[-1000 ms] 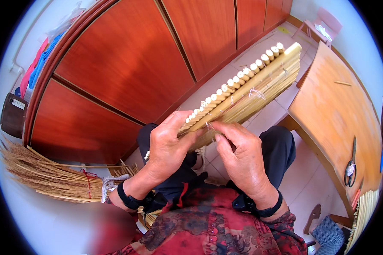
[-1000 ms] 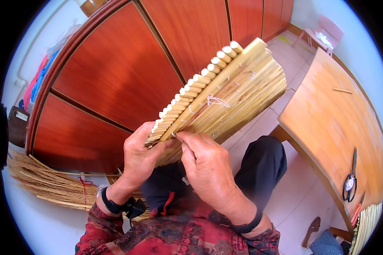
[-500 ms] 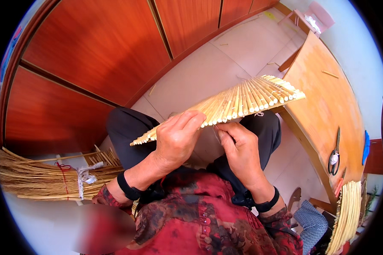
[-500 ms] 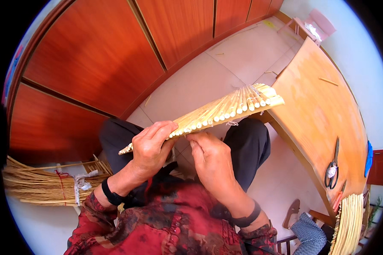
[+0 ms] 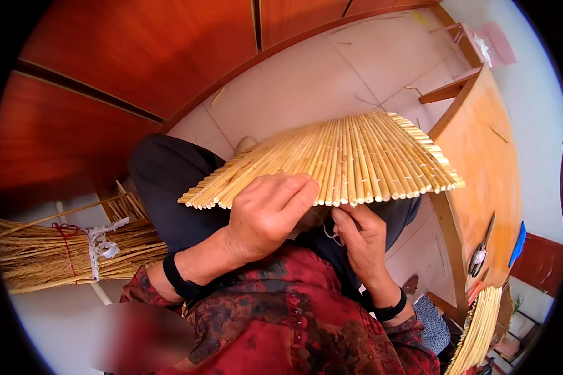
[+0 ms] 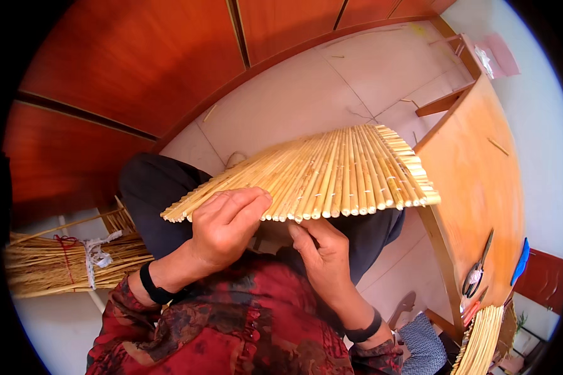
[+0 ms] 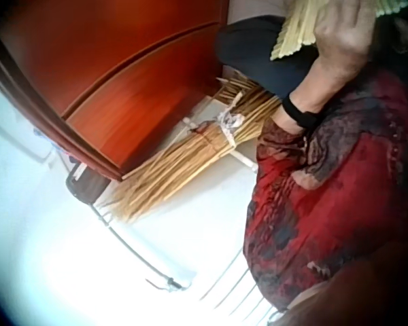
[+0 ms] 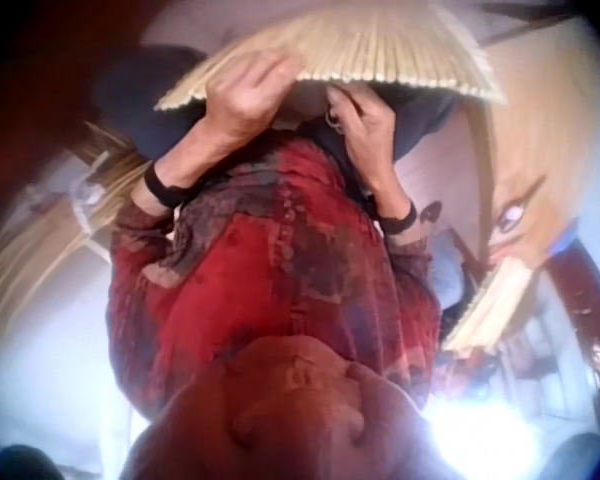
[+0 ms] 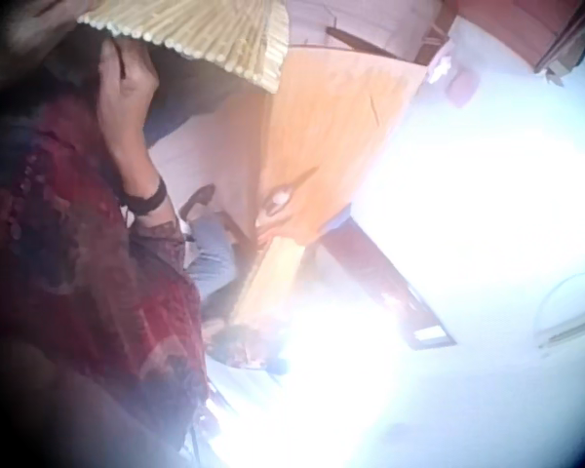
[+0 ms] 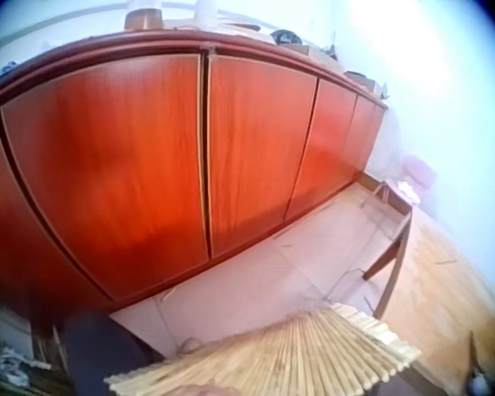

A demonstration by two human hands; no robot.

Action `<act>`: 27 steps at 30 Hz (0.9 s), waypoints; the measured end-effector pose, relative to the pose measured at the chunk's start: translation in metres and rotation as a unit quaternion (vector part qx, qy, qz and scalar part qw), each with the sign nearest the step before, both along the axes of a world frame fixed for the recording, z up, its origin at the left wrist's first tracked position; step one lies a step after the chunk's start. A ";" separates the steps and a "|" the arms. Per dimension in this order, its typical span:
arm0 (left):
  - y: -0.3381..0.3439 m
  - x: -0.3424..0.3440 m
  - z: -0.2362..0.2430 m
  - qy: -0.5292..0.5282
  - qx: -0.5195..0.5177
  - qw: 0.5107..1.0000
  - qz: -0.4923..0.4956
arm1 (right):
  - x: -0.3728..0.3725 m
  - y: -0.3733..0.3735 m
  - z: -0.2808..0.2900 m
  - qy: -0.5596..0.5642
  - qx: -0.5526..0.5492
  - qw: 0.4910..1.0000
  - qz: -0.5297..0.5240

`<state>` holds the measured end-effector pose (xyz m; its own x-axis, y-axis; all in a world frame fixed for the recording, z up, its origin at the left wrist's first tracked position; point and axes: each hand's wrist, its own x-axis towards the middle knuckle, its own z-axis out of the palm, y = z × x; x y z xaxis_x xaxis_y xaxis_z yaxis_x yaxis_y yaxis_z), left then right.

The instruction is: The person weaves together thin bamboo stalks with white thread by hand, inserting the thread through pre-drilled holes in the stalks one by one while holding the growing mat on their lap.

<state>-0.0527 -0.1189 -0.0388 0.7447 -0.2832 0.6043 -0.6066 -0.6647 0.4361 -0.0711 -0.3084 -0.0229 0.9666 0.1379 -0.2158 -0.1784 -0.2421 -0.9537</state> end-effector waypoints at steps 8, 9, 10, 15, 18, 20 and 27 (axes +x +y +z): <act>0.008 -0.001 -0.003 0.005 -0.017 0.998 -0.054 | -0.002 -0.010 0.013 0.163 -0.060 0.985 0.023; 0.009 -0.001 -0.002 0.005 -0.011 0.998 -0.066 | -0.004 -0.011 0.010 0.103 -0.085 0.991 0.028; 0.010 -0.002 -0.003 0.002 -0.006 0.997 -0.078 | -0.007 -0.013 0.008 0.040 -0.110 0.993 0.035; 0.009 -0.006 -0.004 0.010 0.001 0.997 -0.071 | -0.017 -0.011 0.010 0.100 -0.015 0.994 -0.036; 0.011 -0.005 -0.002 0.011 -0.003 0.998 -0.065 | -0.014 -0.006 0.010 0.120 0.028 0.987 -0.106; 0.013 -0.002 0.001 0.010 0.015 0.997 -0.079 | -0.013 -0.001 0.009 0.087 0.026 0.990 -0.111; 0.012 0.004 -0.004 -0.011 -0.001 0.997 -0.079 | -0.004 0.002 0.004 0.031 -0.005 0.997 -0.068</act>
